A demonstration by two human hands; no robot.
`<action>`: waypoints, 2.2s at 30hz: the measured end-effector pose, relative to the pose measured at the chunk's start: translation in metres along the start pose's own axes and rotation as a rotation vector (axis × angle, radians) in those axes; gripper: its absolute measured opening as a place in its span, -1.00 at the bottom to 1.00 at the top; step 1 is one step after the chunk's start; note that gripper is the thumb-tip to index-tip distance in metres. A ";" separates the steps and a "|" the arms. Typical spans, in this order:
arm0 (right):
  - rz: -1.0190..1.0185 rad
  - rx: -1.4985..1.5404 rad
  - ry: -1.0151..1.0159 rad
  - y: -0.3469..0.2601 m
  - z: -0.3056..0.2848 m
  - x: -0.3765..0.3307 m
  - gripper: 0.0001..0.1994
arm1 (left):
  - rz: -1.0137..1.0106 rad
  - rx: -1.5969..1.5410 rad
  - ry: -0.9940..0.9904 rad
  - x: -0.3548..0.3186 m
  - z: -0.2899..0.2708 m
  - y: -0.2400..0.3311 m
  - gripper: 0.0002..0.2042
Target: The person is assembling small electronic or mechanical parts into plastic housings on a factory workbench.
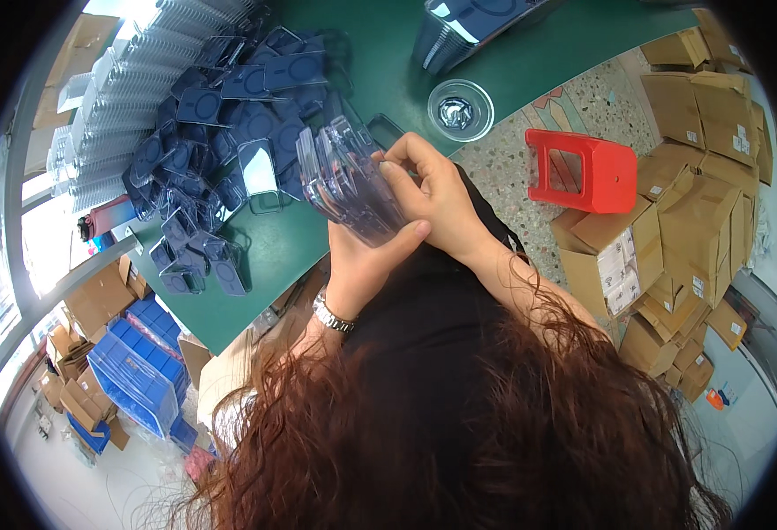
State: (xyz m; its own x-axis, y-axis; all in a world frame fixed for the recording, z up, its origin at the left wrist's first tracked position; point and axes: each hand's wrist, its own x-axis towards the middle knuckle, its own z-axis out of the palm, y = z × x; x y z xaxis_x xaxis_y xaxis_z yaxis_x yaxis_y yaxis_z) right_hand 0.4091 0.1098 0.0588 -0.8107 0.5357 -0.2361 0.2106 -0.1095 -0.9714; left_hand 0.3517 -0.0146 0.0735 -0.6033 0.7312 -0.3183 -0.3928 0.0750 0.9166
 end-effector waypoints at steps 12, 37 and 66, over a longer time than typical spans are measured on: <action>0.106 -0.102 -0.068 0.019 -0.004 0.006 -0.85 | -0.078 -0.163 0.077 0.013 0.000 -0.001 -0.33; -0.156 -1.271 -0.418 0.157 -0.124 0.139 -0.78 | 0.081 1.513 0.109 0.097 -0.067 -0.098 -0.14; 0.139 -1.281 -0.264 0.147 -0.091 0.140 -0.76 | 0.067 1.476 0.159 0.073 -0.067 -0.098 -0.15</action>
State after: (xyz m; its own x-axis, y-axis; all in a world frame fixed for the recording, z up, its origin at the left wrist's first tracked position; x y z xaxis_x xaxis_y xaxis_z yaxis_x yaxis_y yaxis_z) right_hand 0.3768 0.2447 -0.1151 -0.7912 0.3900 -0.4711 0.5477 0.7946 -0.2620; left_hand 0.3000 -0.0141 -0.0555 -0.6974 0.6883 -0.1997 0.6211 0.7195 0.3107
